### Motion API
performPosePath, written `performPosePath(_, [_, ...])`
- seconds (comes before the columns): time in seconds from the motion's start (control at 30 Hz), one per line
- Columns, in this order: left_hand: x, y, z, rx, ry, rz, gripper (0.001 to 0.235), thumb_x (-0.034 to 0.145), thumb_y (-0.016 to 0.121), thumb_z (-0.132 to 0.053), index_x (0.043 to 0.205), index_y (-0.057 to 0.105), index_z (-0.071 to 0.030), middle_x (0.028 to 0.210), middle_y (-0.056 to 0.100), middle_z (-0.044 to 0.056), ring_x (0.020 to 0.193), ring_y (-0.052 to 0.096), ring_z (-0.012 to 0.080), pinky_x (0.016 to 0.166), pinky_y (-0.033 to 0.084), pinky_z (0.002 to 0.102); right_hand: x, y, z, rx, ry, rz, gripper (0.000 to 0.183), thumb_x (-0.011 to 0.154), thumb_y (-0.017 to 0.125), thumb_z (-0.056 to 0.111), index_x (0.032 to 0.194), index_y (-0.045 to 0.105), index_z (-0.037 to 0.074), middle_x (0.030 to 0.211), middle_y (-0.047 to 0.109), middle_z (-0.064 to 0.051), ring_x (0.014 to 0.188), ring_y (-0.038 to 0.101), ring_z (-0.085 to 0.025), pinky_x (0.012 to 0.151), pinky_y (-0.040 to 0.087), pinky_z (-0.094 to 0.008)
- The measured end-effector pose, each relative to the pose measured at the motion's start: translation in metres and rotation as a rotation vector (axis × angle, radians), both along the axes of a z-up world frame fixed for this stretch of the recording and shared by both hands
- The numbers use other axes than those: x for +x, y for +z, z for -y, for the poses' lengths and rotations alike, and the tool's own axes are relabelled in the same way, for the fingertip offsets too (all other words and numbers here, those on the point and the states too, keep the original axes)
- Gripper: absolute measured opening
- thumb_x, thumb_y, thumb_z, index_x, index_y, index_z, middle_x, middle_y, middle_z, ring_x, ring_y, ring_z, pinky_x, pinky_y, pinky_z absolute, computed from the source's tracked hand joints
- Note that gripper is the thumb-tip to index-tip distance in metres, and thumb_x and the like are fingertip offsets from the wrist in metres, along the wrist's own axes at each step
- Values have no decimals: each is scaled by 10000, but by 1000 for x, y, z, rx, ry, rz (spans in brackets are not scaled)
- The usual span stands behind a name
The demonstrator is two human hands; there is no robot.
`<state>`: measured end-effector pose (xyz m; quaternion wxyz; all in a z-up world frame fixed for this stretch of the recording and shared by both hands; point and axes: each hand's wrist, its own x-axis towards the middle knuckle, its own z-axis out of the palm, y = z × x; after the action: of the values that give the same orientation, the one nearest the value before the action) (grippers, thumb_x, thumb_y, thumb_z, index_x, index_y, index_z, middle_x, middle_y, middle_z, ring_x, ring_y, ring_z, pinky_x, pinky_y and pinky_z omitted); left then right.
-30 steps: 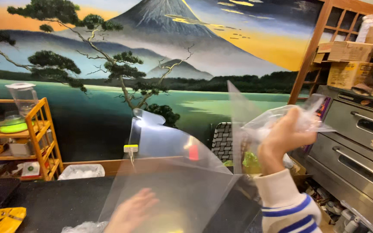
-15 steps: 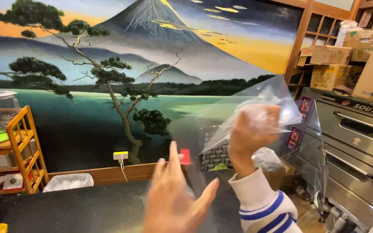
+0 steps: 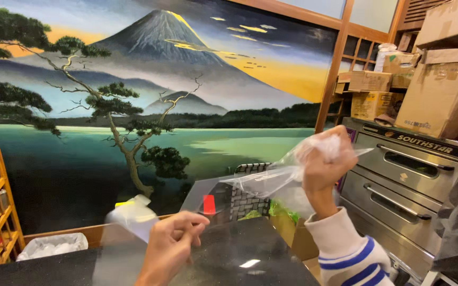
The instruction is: The person folds a large plastic sheet by hand on a counter, then peels a protective film from the plastic pieces.
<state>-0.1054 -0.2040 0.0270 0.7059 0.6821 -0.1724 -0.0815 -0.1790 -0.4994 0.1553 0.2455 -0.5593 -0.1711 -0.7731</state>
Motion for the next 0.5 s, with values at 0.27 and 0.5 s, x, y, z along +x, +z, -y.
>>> performPosePath(0.27, [7,14,-37,32,84,169,115,972,878,-57,933,985,-36,583,746,183,526,653,221,353,458,366,10,-11,99,314,-183,99,216,992,742,-11,1184,644,-12,1202,696,-185,998,720,-283,836,611,-416])
performPosePath(0.5, [36,25,-87,-112,175,259,83,937,885,19,966,963,17,577,780,196,365,537,204,258,456,343,-35,-19,226,355,-407,139,255,1091,747,-88,1067,538,58,1089,641,-116,912,604,-264,797,512,-467])
